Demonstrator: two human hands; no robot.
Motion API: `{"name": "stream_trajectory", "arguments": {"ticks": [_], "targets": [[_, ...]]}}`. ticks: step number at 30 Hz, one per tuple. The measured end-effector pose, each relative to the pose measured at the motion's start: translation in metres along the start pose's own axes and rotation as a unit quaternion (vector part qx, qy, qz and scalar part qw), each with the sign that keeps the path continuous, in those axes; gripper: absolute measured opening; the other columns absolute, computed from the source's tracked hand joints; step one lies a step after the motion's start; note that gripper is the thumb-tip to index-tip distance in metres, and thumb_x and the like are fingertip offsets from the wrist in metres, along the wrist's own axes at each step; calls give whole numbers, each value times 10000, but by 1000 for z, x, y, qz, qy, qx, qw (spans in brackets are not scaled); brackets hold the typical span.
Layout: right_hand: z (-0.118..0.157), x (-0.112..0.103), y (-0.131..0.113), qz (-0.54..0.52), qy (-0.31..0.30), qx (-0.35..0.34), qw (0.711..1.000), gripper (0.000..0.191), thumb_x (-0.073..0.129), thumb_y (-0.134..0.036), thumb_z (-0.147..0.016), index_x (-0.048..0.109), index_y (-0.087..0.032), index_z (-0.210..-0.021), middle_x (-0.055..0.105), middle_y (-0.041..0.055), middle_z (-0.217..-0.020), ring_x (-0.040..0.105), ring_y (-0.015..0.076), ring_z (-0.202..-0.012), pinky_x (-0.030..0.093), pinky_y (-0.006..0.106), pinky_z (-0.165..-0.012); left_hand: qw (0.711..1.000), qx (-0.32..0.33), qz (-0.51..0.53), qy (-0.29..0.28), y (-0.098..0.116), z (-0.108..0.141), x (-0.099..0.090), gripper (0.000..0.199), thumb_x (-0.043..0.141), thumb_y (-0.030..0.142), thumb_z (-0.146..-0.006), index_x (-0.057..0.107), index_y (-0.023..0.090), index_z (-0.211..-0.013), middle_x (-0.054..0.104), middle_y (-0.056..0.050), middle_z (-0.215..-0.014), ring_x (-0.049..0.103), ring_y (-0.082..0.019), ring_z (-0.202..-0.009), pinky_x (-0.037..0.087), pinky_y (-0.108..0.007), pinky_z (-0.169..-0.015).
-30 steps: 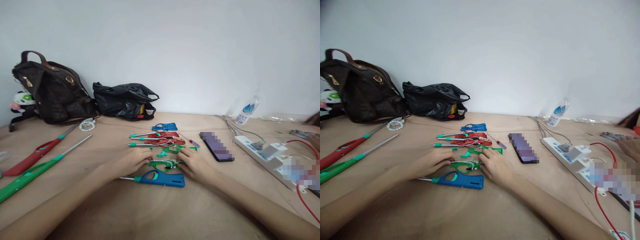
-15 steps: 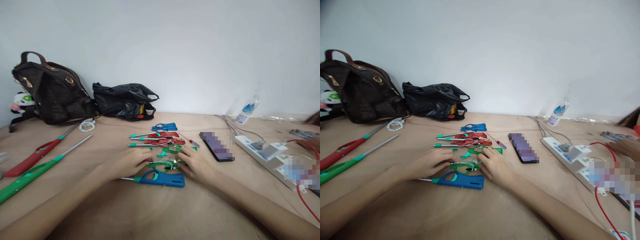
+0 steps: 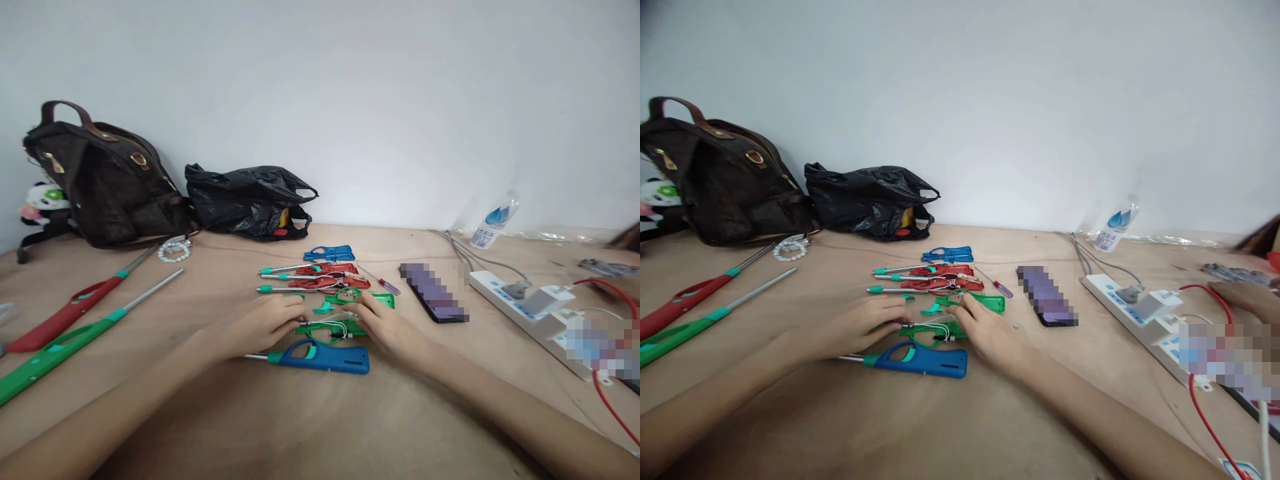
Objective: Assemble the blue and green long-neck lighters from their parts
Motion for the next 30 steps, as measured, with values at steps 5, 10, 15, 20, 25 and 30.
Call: {"name": "stream_trajectory", "arguments": {"ticks": [5, 10, 15, 20, 25, 30], "targets": [[1, 1, -1, -23, -2, -5, 1000, 432, 358, -42, -896, 420, -164, -1305, 485, 113, -1084, 565, 208, -936, 552, 361, -753, 1000, 5, 3, 1, 3, 0, -3, 248, 378, 197, -952, 618, 210, -1012, 632, -43, -1023, 590, -182, -890, 440, -260, -746], [2, 1, 5, -21, 6, 23, 999, 492, 358, -39, -901, 379, -192, -1368, 496, 145, -1187, 575, 228, -984, 556, 405, -780, 1000, 9, 10, 15, 4, 0, -6, 255, 378, 213, -954, 623, 213, -1025, 633, -40, -1000, 590, -172, -858, 445, -253, -731], [1, -1, 6, -15, 21, 12, 1000, 454, 350, -34, -917, 421, -195, -1336, 564, 124, -1150, 534, 252, -1110, 515, 450, -904, 1000, 6, -5, 8, 6, -1, -7, 269, 352, 216, -957, 614, 205, -1017, 619, -50, -998, 585, -178, -874, 446, -262, -752], [0, -1, 6, -17, 27, 16, 999, 412, 345, -21, -907, 472, -172, -1268, 570, 130, -1159, 533, 249, -1127, 505, 435, -920, 1000, 0, -4, 5, 8, -1, -8, 260, 364, 200, -949, 612, 210, -1027, 621, -44, -1043, 590, -177, -897, 446, -264, -769], [-1, -3, 5, -30, 25, 18, 999, 435, 371, -6, -874, 465, -179, -1262, 556, 132, -1176, 527, 247, -1110, 503, 424, -892, 1000, 5, -18, 14, 7, -1, -8, 249, 383, 197, -947, 617, 210, -1032, 624, -41, -1043, 593, -180, -898, 445, -265, -772], [-2, -4, 2, -21, 11, 17, 1000, 336, 444, -36, -842, 511, -166, -1144, 560, 117, -1036, 544, 249, -965, 509, 389, -772, 999, 18, -40, 25, 6, 0, -6, 247, 390, 191, -951, 616, 209, -1050, 630, -40, -1040, 595, -185, -909, 446, -274, -786]]}}
Point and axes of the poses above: each hand's wrist, its own z-axis away from the middle knuckle, its own x-axis out of the palm, y = z × x, the point moved 6 cm from there along -z, towards the middle knuckle
